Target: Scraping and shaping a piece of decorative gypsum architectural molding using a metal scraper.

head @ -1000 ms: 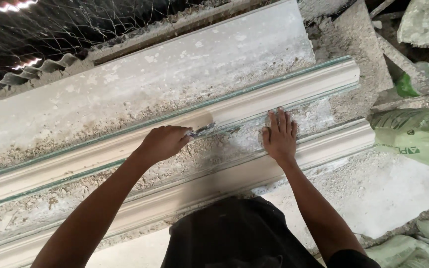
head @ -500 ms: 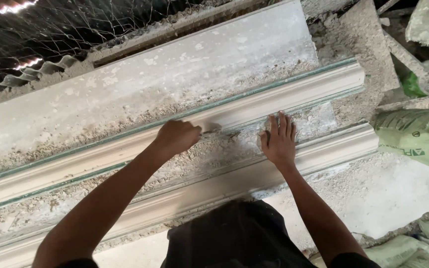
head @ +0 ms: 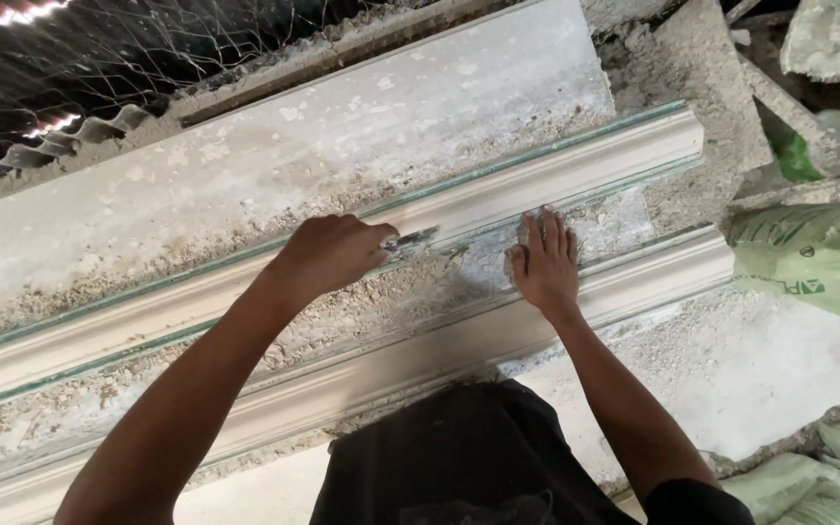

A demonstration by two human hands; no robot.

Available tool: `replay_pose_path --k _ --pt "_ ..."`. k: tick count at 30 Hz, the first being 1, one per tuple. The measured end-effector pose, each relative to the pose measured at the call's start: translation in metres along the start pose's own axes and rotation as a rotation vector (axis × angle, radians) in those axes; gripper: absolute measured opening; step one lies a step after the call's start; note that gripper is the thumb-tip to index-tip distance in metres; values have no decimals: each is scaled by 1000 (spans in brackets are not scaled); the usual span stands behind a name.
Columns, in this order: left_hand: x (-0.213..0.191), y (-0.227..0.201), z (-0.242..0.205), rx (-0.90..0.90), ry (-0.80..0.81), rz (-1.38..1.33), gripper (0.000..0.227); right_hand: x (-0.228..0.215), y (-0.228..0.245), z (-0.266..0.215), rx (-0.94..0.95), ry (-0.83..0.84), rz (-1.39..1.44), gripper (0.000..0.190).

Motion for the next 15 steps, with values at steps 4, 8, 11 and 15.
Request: replay_pose_path --k 4,8,11,15 --pt "42 32 0 5 -40 -173 44 -3 0 -2 14 24 8 65" --pt "86 71 12 -29 -31 -208 42 0 -4 -4 30 -12 -10 65" --pt "87 80 14 -45 -53 -158 40 -2 -4 -3 65 -46 -6 63" --pt "101 81 46 -29 -46 -93 38 -11 -1 2 91 -89 -7 65"
Point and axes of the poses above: each hand's wrist, its own z-axis towards the middle knuckle, its own x-axis out of the palm, y = z × x, the point moved 9 cm from there along z, towards the middle knuckle, and after that the axes turned 9 degrees about -z, right-handed, at the moved point
